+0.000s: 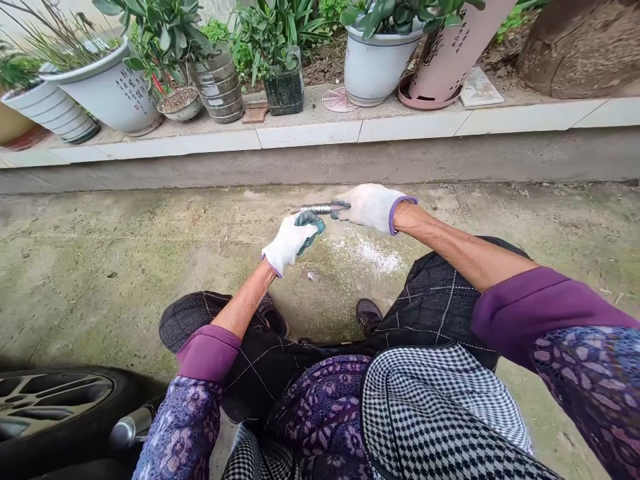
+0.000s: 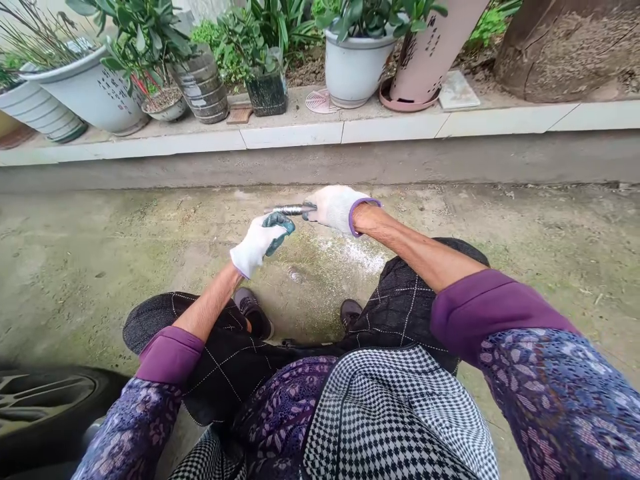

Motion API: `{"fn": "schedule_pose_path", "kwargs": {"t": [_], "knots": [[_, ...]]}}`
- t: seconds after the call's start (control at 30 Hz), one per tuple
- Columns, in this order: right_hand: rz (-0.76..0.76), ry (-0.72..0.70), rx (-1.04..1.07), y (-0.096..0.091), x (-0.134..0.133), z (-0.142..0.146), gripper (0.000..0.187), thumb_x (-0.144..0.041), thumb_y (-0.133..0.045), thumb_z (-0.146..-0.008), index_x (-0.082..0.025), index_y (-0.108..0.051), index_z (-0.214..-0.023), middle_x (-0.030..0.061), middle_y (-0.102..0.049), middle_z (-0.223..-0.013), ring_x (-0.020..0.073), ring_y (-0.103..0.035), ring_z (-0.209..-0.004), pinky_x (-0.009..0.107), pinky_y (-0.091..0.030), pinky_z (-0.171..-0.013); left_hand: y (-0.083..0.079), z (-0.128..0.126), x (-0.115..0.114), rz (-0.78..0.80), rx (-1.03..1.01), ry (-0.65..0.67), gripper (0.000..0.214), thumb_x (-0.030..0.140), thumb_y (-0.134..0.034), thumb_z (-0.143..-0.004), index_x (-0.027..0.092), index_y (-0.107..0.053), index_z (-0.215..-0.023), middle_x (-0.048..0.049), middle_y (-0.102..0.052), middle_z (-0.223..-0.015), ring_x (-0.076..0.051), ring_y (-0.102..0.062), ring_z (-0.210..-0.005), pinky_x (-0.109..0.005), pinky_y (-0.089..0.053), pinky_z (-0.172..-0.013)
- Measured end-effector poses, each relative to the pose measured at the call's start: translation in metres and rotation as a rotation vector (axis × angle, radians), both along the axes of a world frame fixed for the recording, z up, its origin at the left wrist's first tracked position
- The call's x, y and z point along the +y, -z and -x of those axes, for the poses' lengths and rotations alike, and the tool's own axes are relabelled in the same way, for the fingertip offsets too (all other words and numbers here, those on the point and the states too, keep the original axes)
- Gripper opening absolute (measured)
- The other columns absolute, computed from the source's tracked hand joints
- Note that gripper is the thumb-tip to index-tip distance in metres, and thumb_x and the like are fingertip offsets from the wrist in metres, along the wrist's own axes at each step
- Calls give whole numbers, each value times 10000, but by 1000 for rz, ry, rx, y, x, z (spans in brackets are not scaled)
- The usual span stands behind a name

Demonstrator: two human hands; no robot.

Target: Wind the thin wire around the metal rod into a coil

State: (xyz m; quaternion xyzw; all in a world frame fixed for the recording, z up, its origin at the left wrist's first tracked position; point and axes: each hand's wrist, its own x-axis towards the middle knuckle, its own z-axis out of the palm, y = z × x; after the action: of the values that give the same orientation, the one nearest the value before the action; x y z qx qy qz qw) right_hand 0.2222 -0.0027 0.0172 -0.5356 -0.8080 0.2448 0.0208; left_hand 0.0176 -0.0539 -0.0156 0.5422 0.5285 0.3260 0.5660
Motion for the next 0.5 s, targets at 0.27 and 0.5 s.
{"fn": "schedule_pose_path", "kwargs": {"t": [0.27,0.5], "knots": [[227,160,380,-32,-20,-3,467,-492,-657,-836,-147,-675,-1149,-17,-504,-589,74,-390,-471,232,-299,-400,4,3,-2,79,-188,1,183,316,-663,-714,180,-596,-817,104,-390,-448,-35,-287,-346,-187,-176,-357],[516,-109,449,-36,-28,-3,418,-472,-693,-818,-131,-686,-1060,-47,-498,-574,43,-384,-422,181,-322,-346,4,13,7,-21,-68,10,101,250,-612,-740,161,-610,-789,77,-463,-494,-44,-341,-377,-201,-242,-388]]}}
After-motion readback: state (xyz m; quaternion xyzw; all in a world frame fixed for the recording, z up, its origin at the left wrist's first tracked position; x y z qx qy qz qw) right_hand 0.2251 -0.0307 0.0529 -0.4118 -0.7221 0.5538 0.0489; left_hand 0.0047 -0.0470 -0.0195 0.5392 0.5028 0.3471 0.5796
